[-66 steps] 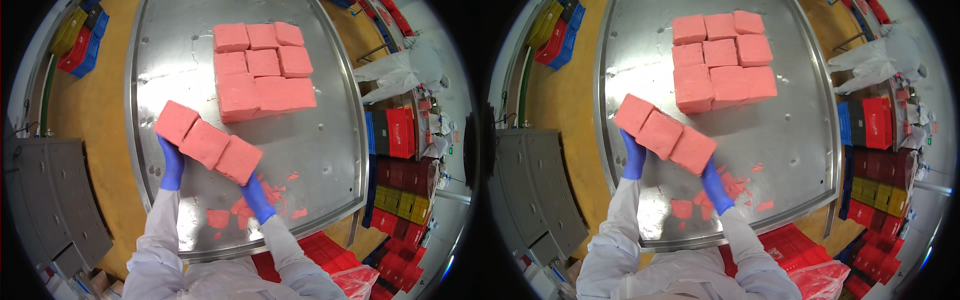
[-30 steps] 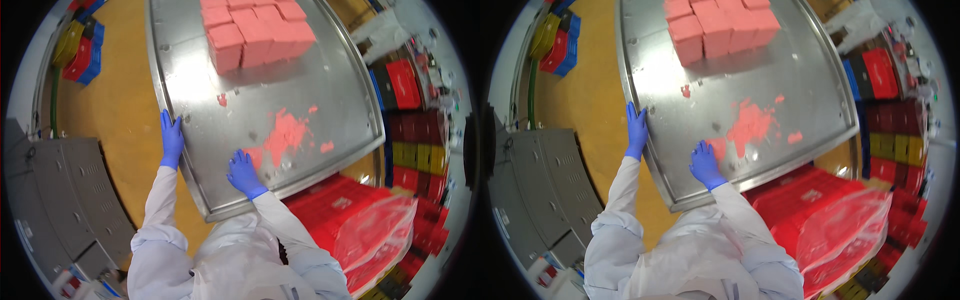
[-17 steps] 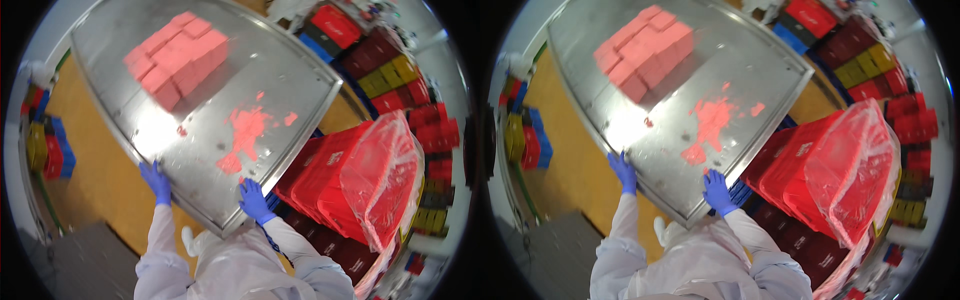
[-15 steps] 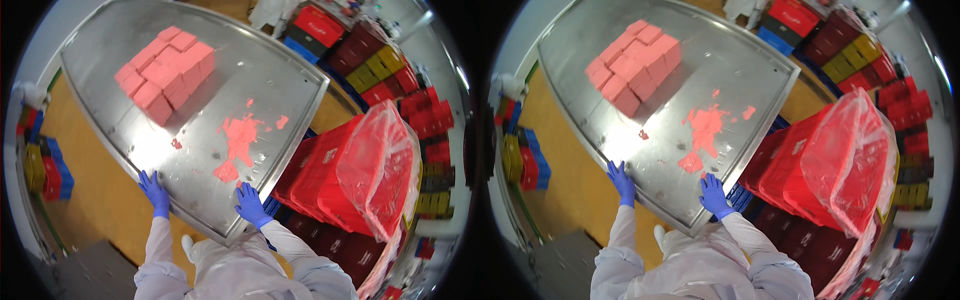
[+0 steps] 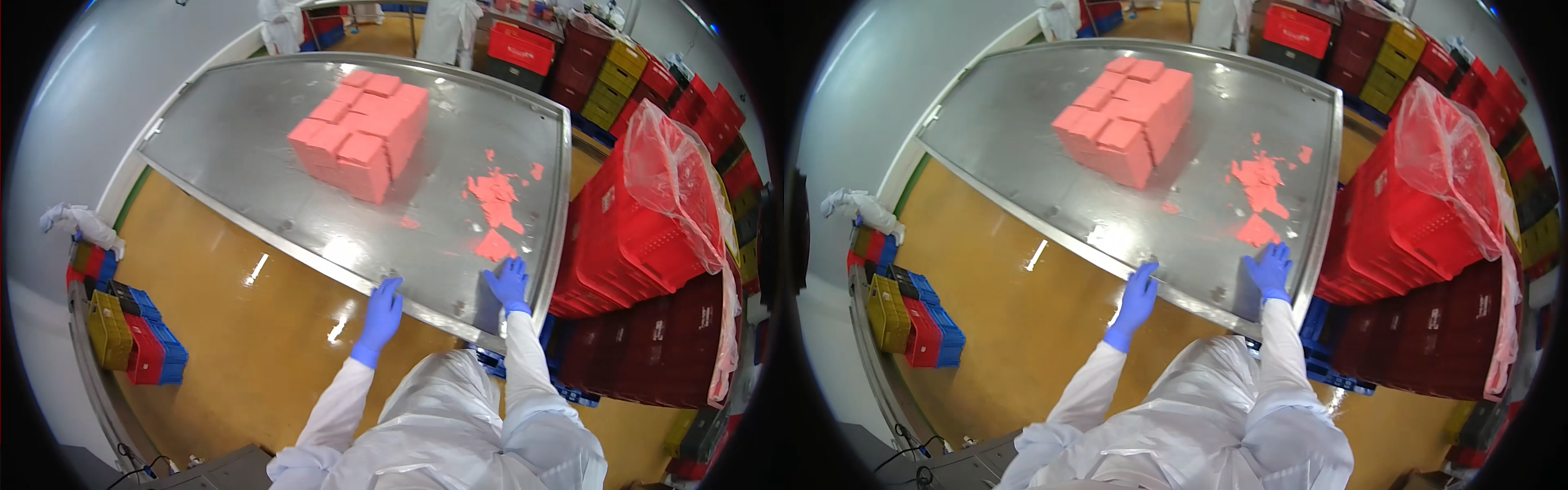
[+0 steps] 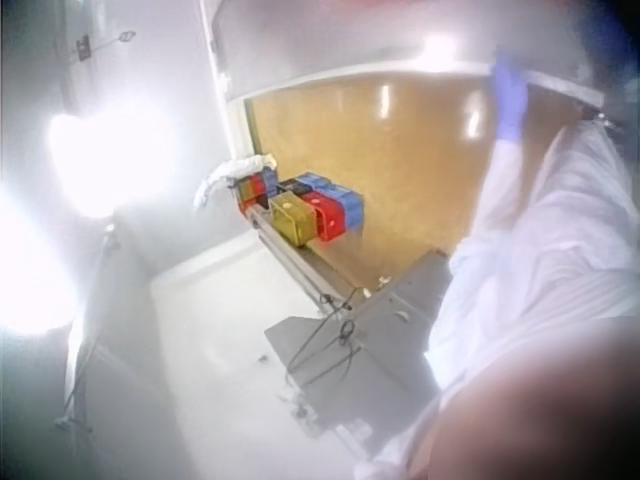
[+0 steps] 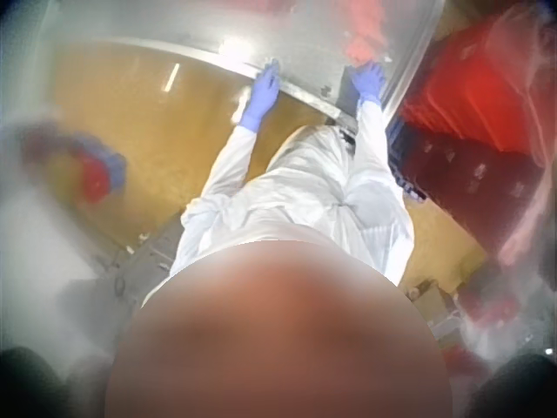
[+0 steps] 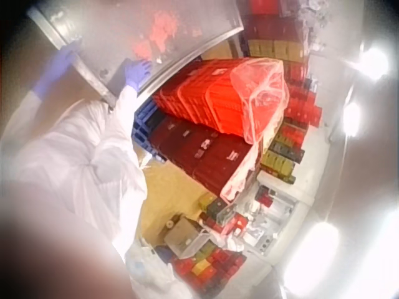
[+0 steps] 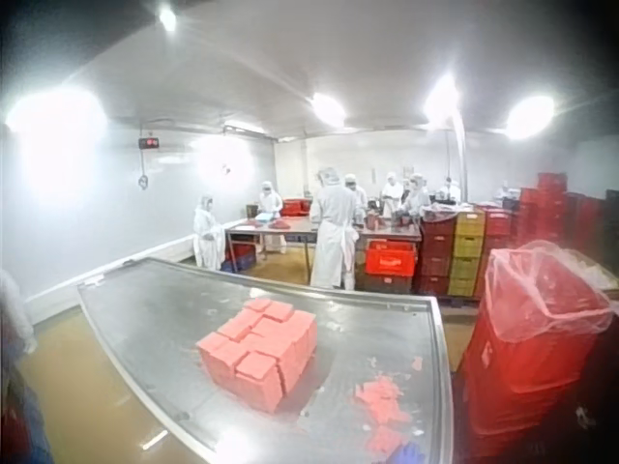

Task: The person arranges pink rectangular blocks on a stainless steel table, then places them into a plastic-lined basket. They repeat this process, moving blocks from the table into baskets and occasionally handling plastic liners.

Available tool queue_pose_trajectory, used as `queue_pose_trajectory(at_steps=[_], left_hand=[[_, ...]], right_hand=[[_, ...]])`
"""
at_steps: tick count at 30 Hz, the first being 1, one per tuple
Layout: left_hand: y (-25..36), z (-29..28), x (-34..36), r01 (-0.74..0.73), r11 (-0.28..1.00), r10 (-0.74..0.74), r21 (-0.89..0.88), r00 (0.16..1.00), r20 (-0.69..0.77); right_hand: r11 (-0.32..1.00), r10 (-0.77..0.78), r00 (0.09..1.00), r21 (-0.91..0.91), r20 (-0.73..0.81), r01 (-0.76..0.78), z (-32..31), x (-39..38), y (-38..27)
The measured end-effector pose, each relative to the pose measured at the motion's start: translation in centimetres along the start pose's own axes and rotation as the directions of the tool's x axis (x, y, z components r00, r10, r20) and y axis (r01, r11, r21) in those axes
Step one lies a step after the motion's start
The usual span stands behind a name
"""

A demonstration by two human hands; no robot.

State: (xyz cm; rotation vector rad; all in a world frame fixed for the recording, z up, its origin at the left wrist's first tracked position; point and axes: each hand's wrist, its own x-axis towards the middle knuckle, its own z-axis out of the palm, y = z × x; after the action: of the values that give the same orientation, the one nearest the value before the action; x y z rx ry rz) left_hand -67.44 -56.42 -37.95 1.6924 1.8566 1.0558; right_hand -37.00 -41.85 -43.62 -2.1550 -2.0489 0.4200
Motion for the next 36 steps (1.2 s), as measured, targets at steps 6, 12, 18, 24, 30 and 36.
queue_pose_trajectory(at_steps=[6, 12, 18, 24, 30, 36], left_hand=[[-4.7, -9.9, -3.2, 0.219, 0.919, -0.273, -0.329, 0.954, -0.128], [-10.0, -12.9, 5.7, 0.271, 0.898, -0.324, -0.347, 0.94, -0.105], [-13.2, -14.7, 19.9, 0.397, 0.571, -0.507, -0.718, 0.859, 0.072], [-22.3, -21.2, 32.2, 0.33, 0.568, -0.482, -0.754, 0.876, 0.02], [-29.0, -22.9, 41.7, 0.437, 0.401, -0.328, -0.805, 0.889, 0.319], [-30.0, -26.3, 44.0, 0.415, 0.506, -0.228, -0.756, 0.91, 0.347]], right_hand=[[0.959, 0.032, 0.976, 0.28, -0.214, 0.031, 4.0, 0.4, -4.8], [0.725, 0.042, 0.956, 0.667, -0.291, 0.171, 5.8, 1.2, -17.2], [0.278, -0.069, 0.96, 0.929, 0.272, -0.244, 6.8, 8.7, -24.3], [-0.053, -0.204, 0.855, 0.866, 0.477, -0.497, 6.7, 11.9, -30.6], [-0.176, -0.207, 0.872, 0.86, 0.444, -0.48, 7.6, 11.7, -38.2], [-0.149, -0.201, 0.874, 0.868, 0.443, -0.474, 6.8, 14.1, -43.4]])
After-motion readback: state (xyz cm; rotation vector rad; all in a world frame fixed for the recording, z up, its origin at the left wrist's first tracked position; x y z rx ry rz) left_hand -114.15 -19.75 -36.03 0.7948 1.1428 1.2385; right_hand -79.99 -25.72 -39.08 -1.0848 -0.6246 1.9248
